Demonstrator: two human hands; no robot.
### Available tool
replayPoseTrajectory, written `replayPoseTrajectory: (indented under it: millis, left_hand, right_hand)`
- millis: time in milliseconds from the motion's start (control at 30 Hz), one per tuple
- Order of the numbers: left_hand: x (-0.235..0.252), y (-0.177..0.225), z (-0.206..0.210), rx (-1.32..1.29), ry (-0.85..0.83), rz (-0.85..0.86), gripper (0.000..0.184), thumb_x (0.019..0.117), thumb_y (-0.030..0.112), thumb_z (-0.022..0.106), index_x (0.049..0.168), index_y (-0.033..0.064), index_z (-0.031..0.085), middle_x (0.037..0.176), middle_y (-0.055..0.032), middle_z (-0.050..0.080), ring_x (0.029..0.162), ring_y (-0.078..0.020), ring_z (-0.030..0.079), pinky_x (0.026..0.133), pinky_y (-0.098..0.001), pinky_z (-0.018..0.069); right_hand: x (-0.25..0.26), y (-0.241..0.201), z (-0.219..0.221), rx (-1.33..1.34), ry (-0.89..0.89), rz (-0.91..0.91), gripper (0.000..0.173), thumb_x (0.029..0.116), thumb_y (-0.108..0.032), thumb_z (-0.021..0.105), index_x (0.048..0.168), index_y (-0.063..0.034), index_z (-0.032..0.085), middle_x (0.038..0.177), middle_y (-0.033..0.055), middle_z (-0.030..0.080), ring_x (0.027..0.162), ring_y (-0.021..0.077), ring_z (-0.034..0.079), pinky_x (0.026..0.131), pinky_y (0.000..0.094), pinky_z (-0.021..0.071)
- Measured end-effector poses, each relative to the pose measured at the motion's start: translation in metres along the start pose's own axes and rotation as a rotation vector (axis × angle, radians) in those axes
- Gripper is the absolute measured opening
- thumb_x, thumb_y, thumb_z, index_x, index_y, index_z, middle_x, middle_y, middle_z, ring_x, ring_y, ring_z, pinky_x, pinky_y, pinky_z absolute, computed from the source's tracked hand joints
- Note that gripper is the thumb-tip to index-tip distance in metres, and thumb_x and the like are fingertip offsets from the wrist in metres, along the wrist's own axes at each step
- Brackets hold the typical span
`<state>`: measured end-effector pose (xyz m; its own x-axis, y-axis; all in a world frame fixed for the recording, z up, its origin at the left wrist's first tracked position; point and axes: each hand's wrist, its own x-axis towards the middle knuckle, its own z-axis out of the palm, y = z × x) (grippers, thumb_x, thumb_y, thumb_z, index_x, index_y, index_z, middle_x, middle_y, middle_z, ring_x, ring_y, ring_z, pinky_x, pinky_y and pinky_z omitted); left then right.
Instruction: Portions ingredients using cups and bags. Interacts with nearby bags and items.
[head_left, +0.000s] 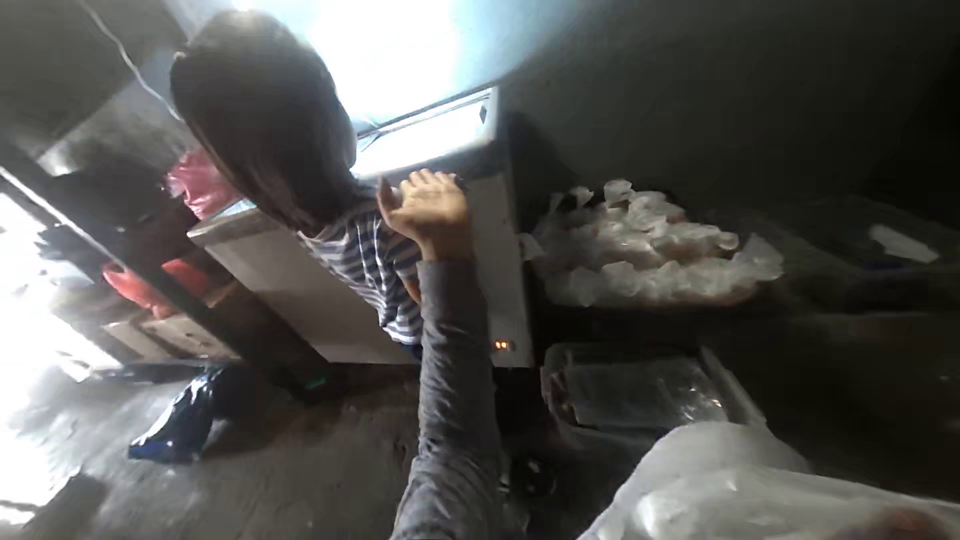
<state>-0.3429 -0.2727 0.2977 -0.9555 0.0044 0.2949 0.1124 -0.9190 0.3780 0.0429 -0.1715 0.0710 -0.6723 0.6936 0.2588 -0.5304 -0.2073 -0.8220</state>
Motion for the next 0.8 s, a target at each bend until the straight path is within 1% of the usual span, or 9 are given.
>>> replayPoseTrajectory:
  millis: [33,133,200,333,500,633,700,767,800]
  left_hand:
    - [0.012,-0.001,0.004,0.000,0.016,0.019,0.064,0.0997,0.064,0.026,0.092,0.0040,0.045,0.082,-0.0097,0.048,0.076,-0.0210,0.053,0.074,-0.0456,0.0505]
    - [0.037,-0.005,0.014,-0.003,-0.013,-0.040,0.058,0.0991,0.064,0.032,0.095,0.0074,0.045,0.081,-0.0091,0.050,0.073,-0.0230,0.055,0.072,-0.0502,0.0530]
    - [0.039,0.001,0.023,0.067,-0.065,0.010,0.056,0.1053,0.053,0.026,0.122,0.0039,0.047,0.098,-0.0146,0.055,0.087,-0.0252,0.058,0.082,-0.0498,0.0544]
    - [0.034,0.011,0.044,0.297,-0.029,0.279,0.036,0.1112,0.022,0.020,0.137,0.0029,0.036,0.097,-0.0121,0.055,0.077,-0.0152,0.057,0.060,-0.0301,0.0502]
    - [0.095,0.008,0.015,0.167,-0.242,0.151,0.060,0.1034,0.050,0.021,0.150,0.0144,0.033,0.148,-0.0085,0.046,0.133,-0.0220,0.049,0.103,-0.0557,0.0473]
    - [0.132,0.013,0.003,0.241,-0.274,0.164,0.055,0.1059,0.046,0.024,0.152,0.0179,0.033,0.147,-0.0086,0.048,0.133,-0.0231,0.050,0.103,-0.0568,0.0486]
    - [0.137,0.013,-0.017,0.556,-0.440,0.200,0.049,0.1102,0.022,0.025,0.156,0.0039,0.021,0.147,-0.0150,0.047,0.129,-0.0223,0.055,0.100,-0.0455,0.0544]
    - [0.081,0.016,0.007,1.057,-0.445,0.249,0.030,0.0993,-0.003,0.052,0.123,-0.0200,0.047,0.109,-0.0189,0.064,0.096,-0.0149,0.064,0.084,-0.0290,0.0555]
    - [0.044,0.025,0.028,1.372,-0.524,0.219,0.021,0.0964,0.000,0.062,0.104,-0.0193,0.060,0.089,-0.0155,0.066,0.079,-0.0114,0.061,0.079,-0.0245,0.0523]
  right_hand:
    - [0.000,-0.003,0.005,0.019,0.008,0.038,0.019,0.1044,-0.034,0.059,0.114,-0.0285,0.074,0.111,-0.0072,0.077,0.104,0.0076,0.071,0.096,0.0319,0.0575]
    - [-0.001,-0.003,0.014,0.044,0.032,0.035,0.017,0.1029,-0.033,0.062,0.113,-0.0276,0.074,0.109,-0.0076,0.077,0.101,0.0065,0.072,0.095,0.0305,0.0587]
    - [0.000,0.000,0.013,0.039,0.028,0.026,0.018,0.1034,-0.033,0.061,0.115,-0.0269,0.073,0.111,-0.0083,0.077,0.102,0.0062,0.072,0.096,0.0302,0.0580]
    - [0.003,0.000,0.022,0.019,0.167,0.030,0.013,0.1032,-0.026,0.062,0.110,-0.0259,0.072,0.104,-0.0101,0.077,0.097,0.0037,0.072,0.092,0.0278,0.0590]
    - [-0.006,-0.007,0.041,-0.012,0.286,0.013,0.022,0.1016,-0.010,0.058,0.104,-0.0263,0.072,0.098,-0.0159,0.077,0.094,-0.0039,0.071,0.090,0.0197,0.0586]
    - [-0.013,-0.003,0.045,-0.020,0.318,0.012,0.018,0.1020,-0.012,0.059,0.106,-0.0235,0.072,0.099,-0.0146,0.078,0.095,-0.0026,0.071,0.092,0.0211,0.0587]
    - [-0.016,-0.006,0.049,-0.053,0.368,0.053,0.012,0.1019,-0.017,0.061,0.108,-0.0207,0.070,0.100,-0.0130,0.077,0.096,-0.0004,0.071,0.093,0.0233,0.0590]
    - [-0.013,-0.014,0.055,-0.084,0.383,0.102,0.013,0.1018,-0.020,0.062,0.112,-0.0154,0.069,0.100,-0.0102,0.076,0.097,0.0014,0.071,0.093,0.0252,0.0592]
    - [-0.008,-0.020,0.058,-0.108,0.369,0.117,0.015,0.1019,-0.020,0.062,0.114,-0.0125,0.067,0.100,-0.0097,0.075,0.097,0.0005,0.070,0.093,0.0242,0.0585]
